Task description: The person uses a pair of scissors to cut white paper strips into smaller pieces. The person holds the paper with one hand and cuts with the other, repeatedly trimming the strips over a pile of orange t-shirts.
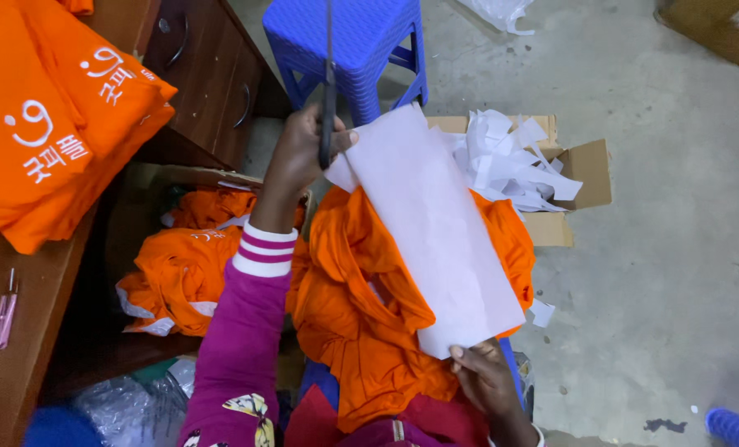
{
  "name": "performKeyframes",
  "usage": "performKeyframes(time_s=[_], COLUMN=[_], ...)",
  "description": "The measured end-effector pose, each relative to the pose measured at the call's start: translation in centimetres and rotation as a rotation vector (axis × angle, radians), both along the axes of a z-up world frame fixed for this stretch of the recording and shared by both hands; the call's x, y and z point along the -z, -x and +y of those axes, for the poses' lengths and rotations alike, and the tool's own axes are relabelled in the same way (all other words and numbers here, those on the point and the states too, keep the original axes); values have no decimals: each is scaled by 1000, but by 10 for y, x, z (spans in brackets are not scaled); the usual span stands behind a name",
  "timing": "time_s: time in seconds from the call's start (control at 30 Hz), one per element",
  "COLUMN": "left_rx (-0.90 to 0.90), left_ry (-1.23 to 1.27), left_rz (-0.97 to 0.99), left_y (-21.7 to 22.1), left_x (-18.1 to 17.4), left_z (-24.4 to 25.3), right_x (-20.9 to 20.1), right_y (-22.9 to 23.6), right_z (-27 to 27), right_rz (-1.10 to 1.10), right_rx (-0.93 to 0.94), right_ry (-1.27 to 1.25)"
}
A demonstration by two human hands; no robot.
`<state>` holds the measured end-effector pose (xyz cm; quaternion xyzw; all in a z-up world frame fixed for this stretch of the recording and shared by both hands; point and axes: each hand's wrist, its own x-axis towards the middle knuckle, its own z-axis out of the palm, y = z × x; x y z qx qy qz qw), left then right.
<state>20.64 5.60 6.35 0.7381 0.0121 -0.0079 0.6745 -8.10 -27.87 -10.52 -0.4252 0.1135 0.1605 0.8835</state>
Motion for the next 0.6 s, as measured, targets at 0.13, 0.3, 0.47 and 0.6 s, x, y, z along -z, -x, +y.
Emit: performKeyframes(time_s=[0.13,0.3,0.47,0.6], left_rx=[2,215,434,-40], left_ry=[97,30,76,-518], left_rz=[65,-14,18,-49], left_y=[-7,-14,-30,-9], left_x=[39,34,33,41], left_z=[-16,-12,14,21], right_x=[-19,-141,-111,-97], right_y=[10,-25,-13,2], right_z=[11,41,41,51], right_rz=[160,452,569,538], right_rx=[7,92,219,218], right_ry=[-149,381,0,-32])
